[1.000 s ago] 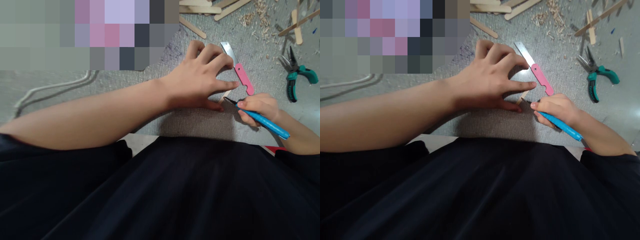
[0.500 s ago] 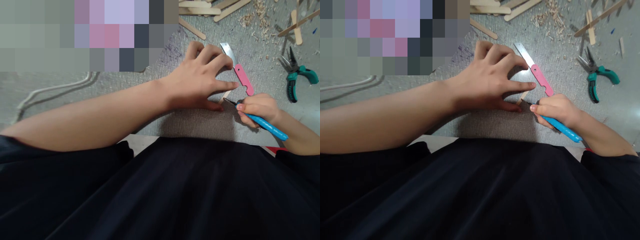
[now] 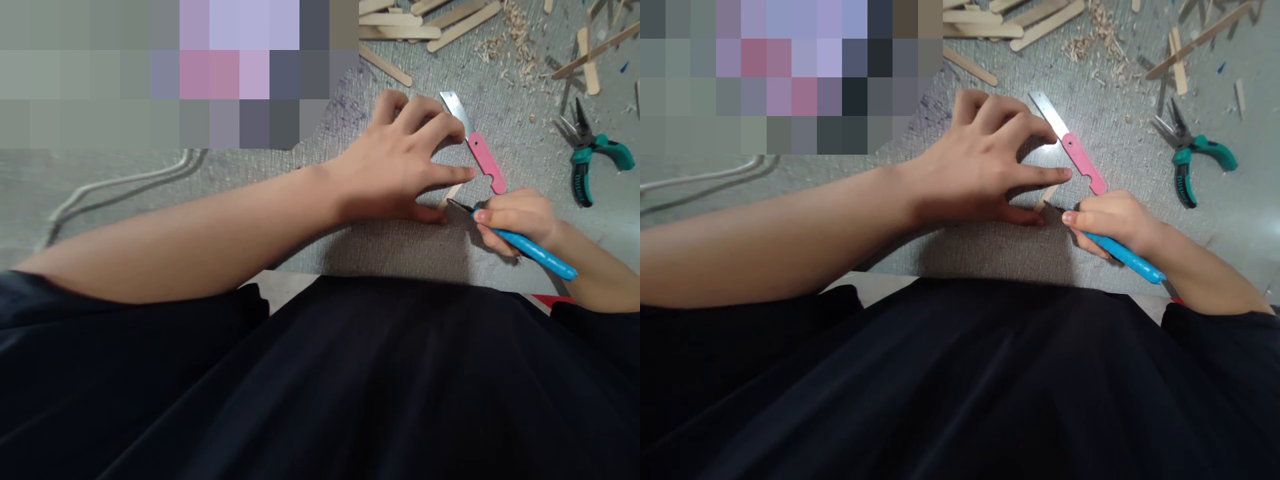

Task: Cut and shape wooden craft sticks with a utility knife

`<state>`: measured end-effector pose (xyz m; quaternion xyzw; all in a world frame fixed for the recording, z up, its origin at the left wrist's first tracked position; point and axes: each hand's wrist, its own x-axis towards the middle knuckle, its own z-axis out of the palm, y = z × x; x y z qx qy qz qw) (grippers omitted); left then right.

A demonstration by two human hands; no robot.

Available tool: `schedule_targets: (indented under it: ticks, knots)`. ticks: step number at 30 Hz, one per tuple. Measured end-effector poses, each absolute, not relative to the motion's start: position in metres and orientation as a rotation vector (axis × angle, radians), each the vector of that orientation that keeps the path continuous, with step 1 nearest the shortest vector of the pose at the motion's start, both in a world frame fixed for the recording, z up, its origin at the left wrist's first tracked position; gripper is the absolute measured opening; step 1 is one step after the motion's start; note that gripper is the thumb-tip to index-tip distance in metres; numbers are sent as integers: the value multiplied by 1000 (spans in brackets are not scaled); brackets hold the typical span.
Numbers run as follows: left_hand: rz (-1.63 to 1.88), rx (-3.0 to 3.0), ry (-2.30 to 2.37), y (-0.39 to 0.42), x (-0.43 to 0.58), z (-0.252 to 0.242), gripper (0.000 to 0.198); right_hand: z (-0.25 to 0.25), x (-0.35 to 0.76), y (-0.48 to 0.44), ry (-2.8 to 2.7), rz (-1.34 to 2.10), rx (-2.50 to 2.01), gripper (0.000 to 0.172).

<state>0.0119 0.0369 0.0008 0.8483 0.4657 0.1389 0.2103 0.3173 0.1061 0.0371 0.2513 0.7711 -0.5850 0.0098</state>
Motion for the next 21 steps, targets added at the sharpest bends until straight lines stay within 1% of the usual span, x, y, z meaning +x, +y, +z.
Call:
schedule_targets:
  ticks: [3, 8, 13, 16, 21]
  knots:
    - [379, 2372, 1306, 37, 12, -2, 70, 36, 316, 107, 2391, -1781, 708, 55]
    - [399, 2299, 1288, 37, 12, 2, 61, 35, 316, 108, 2440, -1737, 667, 52]
    - [367, 2221, 1293, 38, 13, 10, 67, 36, 314, 107, 2456, -1807, 654, 58]
    - [351, 2235, 1293, 39, 13, 12, 66, 38, 313, 107, 2440, -1809, 696, 60]
    - [420, 2179, 1290, 36, 13, 10, 64, 36, 318, 106, 2470, -1798, 712, 57]
